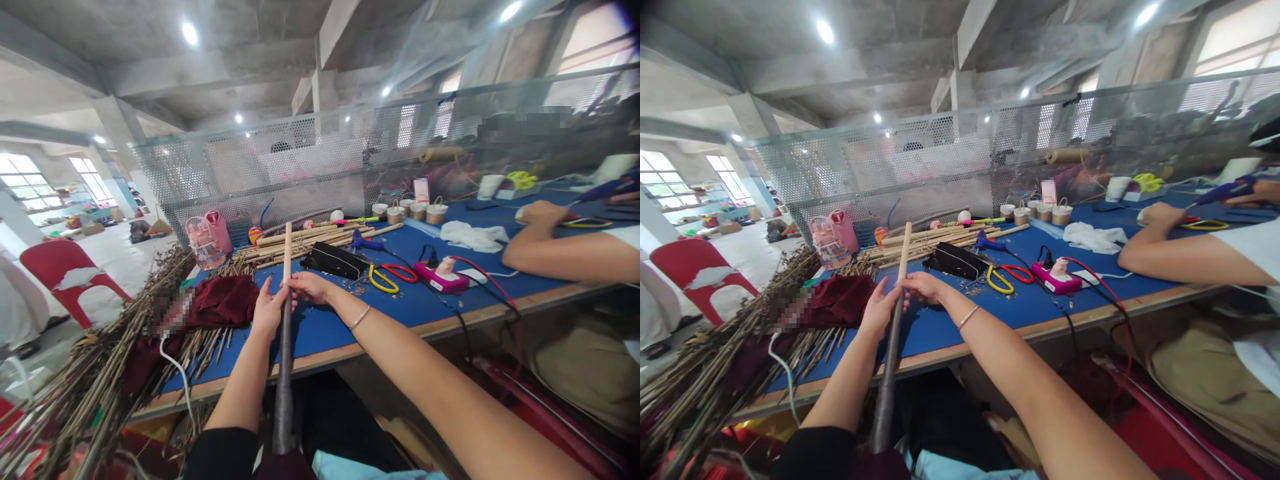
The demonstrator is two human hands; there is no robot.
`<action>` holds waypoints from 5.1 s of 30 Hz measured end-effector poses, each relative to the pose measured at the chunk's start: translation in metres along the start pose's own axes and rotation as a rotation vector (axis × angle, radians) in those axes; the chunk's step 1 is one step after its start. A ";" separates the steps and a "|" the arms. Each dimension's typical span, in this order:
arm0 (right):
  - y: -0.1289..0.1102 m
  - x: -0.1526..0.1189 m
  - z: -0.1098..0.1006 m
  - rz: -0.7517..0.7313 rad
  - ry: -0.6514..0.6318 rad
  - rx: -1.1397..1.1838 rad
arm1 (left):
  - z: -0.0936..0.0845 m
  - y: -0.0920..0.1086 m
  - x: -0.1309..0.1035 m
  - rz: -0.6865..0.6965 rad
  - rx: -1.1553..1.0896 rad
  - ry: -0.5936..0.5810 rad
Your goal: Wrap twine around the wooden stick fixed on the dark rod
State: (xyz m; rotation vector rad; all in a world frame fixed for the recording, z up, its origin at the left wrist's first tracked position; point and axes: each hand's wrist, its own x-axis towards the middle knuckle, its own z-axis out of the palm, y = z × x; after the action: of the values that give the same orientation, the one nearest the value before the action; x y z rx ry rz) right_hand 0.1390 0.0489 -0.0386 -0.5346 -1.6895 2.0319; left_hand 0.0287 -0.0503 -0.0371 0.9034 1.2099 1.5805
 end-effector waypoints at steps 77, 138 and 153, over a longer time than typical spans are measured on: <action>0.001 -0.001 0.002 -0.020 0.015 -0.082 | -0.007 -0.008 0.002 0.168 0.408 0.170; -0.003 0.004 0.006 -0.160 0.305 -0.144 | -0.006 -0.013 0.009 0.207 0.260 0.180; -0.001 0.001 0.003 0.030 0.067 -0.015 | 0.002 -0.004 0.003 -0.039 0.036 0.064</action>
State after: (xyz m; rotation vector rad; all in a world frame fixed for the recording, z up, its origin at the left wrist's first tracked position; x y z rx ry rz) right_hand 0.1364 0.0469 -0.0366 -0.6299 -1.6682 2.0010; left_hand 0.0305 -0.0463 -0.0404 0.8534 1.2971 1.5709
